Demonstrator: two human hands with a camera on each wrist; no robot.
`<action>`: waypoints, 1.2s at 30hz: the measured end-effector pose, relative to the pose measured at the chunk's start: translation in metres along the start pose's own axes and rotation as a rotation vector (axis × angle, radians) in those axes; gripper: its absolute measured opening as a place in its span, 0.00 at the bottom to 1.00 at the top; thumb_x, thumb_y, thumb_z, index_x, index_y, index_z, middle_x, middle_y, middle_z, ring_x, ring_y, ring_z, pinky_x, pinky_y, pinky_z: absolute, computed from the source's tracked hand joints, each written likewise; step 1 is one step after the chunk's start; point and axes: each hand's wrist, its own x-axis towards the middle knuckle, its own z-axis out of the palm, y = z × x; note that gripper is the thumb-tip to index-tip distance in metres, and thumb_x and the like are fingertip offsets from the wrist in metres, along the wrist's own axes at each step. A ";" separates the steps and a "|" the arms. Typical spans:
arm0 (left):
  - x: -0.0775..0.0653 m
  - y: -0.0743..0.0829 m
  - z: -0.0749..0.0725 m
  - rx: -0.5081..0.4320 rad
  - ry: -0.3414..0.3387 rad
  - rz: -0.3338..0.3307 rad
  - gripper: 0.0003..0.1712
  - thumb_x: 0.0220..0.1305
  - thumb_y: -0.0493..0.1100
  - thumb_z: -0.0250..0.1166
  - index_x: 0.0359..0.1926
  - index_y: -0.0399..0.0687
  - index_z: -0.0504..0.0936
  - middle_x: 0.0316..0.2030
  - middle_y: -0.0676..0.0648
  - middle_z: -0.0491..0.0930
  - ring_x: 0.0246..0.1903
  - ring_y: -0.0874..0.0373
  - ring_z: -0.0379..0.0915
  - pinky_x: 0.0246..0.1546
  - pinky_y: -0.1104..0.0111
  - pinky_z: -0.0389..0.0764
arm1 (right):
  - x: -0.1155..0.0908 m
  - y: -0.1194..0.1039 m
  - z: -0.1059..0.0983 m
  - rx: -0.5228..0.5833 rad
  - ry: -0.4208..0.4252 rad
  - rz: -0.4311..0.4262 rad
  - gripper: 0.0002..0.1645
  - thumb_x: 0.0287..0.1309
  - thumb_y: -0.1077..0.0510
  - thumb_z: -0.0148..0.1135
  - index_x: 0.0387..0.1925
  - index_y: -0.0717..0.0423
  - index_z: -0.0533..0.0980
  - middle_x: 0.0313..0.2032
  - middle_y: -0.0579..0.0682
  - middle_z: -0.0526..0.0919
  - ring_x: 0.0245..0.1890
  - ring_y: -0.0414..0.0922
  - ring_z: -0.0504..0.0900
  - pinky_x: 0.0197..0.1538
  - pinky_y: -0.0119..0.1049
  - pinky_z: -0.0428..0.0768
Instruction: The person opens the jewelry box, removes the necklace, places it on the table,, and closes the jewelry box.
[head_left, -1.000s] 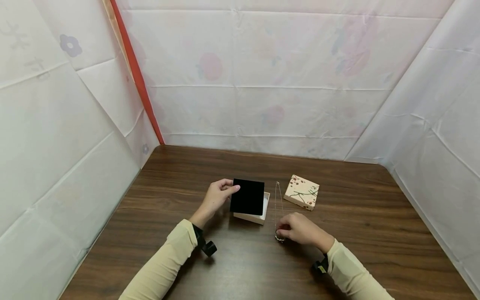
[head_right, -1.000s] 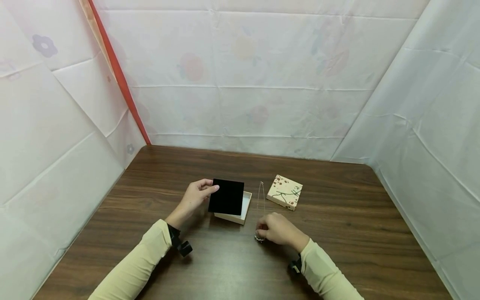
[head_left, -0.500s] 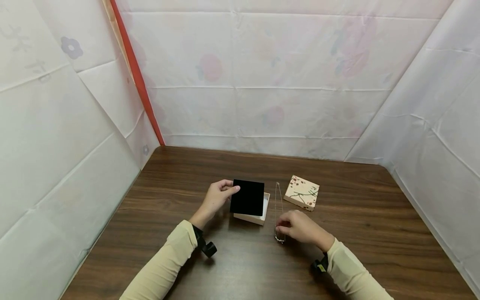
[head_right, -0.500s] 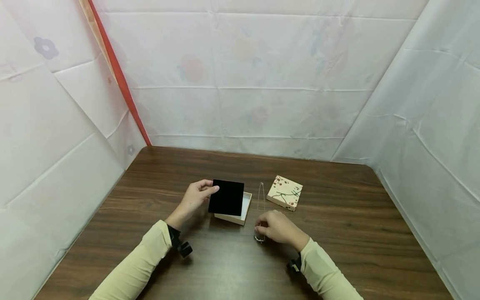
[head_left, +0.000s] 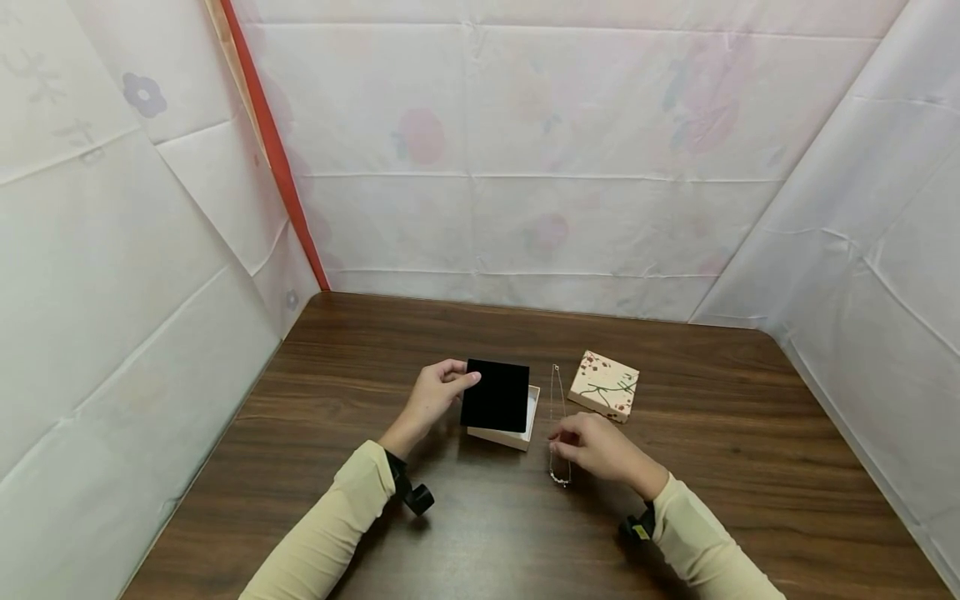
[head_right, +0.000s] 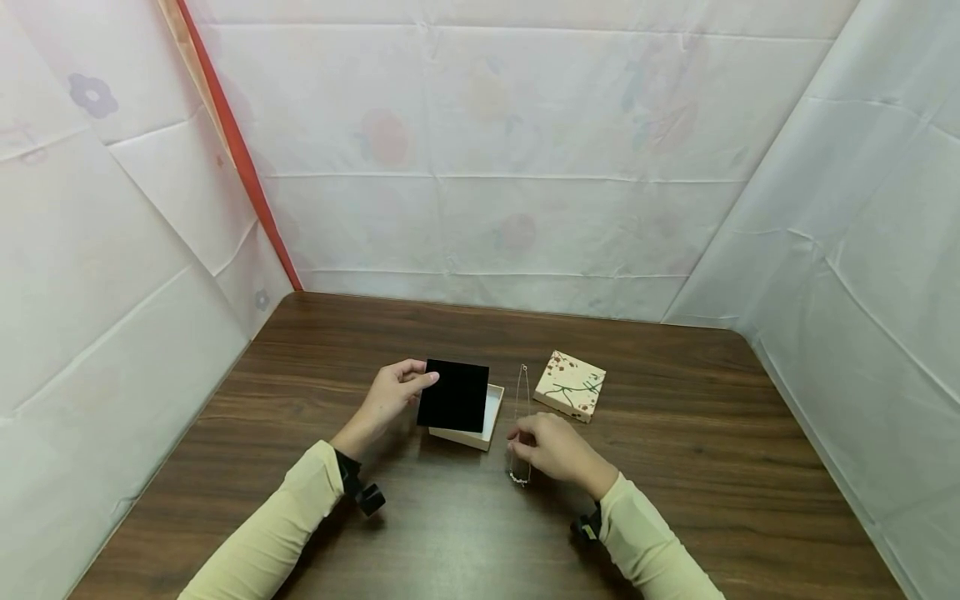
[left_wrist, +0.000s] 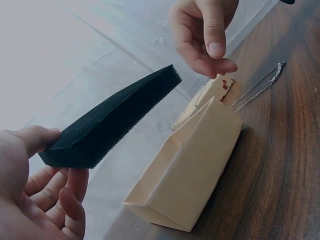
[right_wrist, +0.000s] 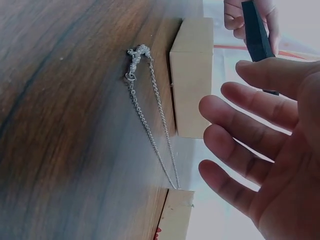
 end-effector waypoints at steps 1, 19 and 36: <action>0.000 0.000 0.000 -0.002 0.000 -0.001 0.17 0.65 0.43 0.64 0.49 0.34 0.80 0.25 0.57 0.79 0.25 0.62 0.72 0.28 0.73 0.70 | 0.000 -0.001 0.000 0.005 0.000 0.007 0.09 0.63 0.58 0.62 0.40 0.59 0.83 0.27 0.40 0.83 0.26 0.29 0.74 0.31 0.28 0.74; 0.001 0.000 0.001 0.009 -0.002 0.008 0.16 0.66 0.42 0.64 0.49 0.34 0.80 0.24 0.56 0.78 0.27 0.55 0.74 0.28 0.72 0.71 | 0.005 -0.005 -0.007 -0.007 0.115 0.006 0.13 0.62 0.59 0.63 0.47 0.58 0.81 0.31 0.40 0.84 0.32 0.33 0.79 0.39 0.32 0.78; 0.025 -0.034 0.006 0.011 0.006 0.033 0.17 0.62 0.47 0.68 0.47 0.39 0.81 0.25 0.56 0.80 0.27 0.57 0.74 0.31 0.62 0.75 | 0.023 -0.011 -0.013 0.128 0.259 0.074 0.21 0.63 0.56 0.63 0.56 0.58 0.76 0.33 0.44 0.84 0.35 0.39 0.82 0.46 0.48 0.81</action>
